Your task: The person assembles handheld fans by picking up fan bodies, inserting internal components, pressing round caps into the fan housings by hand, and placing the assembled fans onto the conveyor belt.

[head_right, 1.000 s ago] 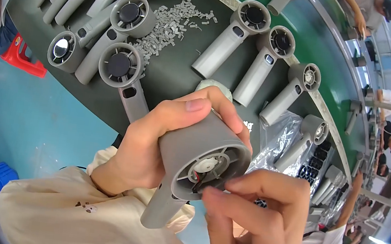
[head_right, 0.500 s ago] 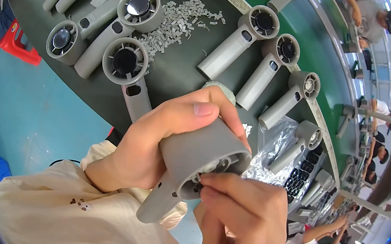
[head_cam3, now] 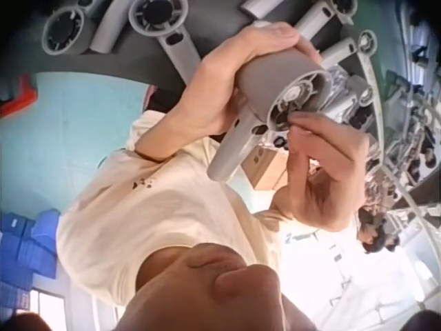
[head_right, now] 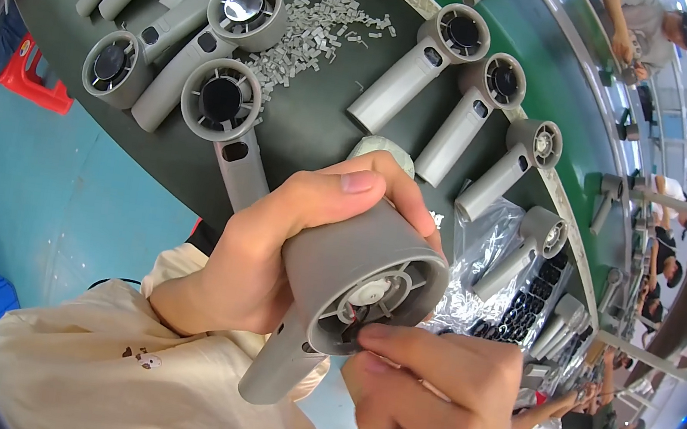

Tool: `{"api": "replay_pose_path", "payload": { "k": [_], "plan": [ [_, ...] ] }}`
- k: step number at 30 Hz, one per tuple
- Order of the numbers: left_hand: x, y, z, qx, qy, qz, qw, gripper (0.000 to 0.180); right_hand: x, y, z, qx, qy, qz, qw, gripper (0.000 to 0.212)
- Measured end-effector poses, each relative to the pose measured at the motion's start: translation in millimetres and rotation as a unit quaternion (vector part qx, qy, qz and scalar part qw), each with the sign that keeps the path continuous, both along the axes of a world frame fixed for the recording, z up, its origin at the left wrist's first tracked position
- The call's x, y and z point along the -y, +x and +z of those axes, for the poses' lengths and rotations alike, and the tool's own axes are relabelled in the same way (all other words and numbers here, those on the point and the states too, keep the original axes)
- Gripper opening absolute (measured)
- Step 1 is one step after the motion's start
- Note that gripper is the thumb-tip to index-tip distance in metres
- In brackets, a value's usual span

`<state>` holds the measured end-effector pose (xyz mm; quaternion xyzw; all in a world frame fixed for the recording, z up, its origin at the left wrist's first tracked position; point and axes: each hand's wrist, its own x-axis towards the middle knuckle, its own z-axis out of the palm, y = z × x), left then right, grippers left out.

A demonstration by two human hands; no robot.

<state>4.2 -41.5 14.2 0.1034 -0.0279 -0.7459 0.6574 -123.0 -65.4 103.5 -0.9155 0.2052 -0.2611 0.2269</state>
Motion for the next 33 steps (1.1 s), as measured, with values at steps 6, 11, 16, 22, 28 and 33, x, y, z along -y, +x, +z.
{"api": "replay_pose_path", "payload": {
  "k": [6,11,16,22,28,33],
  "plan": [
    [-0.4,-0.6,0.5,0.015,0.005,0.007,1.000,0.029,-4.4,5.0,0.7,-0.031,-0.032,-0.016,0.999,0.016],
    [-2.7,-1.4,0.3,0.052,0.015,0.032,0.998,0.030,-3.6,9.4,-2.7,-0.026,0.015,-0.065,0.997,0.017],
    [-1.6,-1.0,1.7,0.031,0.017,0.020,0.999,0.029,-3.1,8.5,-3.0,-0.016,0.045,-0.066,0.997,0.018],
    [-6.3,0.0,-0.2,0.050,0.014,0.014,0.999,0.030,-4.3,12.1,2.7,-0.044,0.035,-0.100,0.993,0.022],
    [-5.7,0.9,-3.2,0.062,0.019,0.017,0.998,0.032,1.5,10.8,0.5,-0.045,0.031,-0.075,0.996,0.026],
    [1.6,-3.9,-2.2,0.169,0.029,0.073,0.983,0.039,8.7,3.0,-12.1,-0.036,0.064,-0.107,0.992,0.016]
  ]
}}
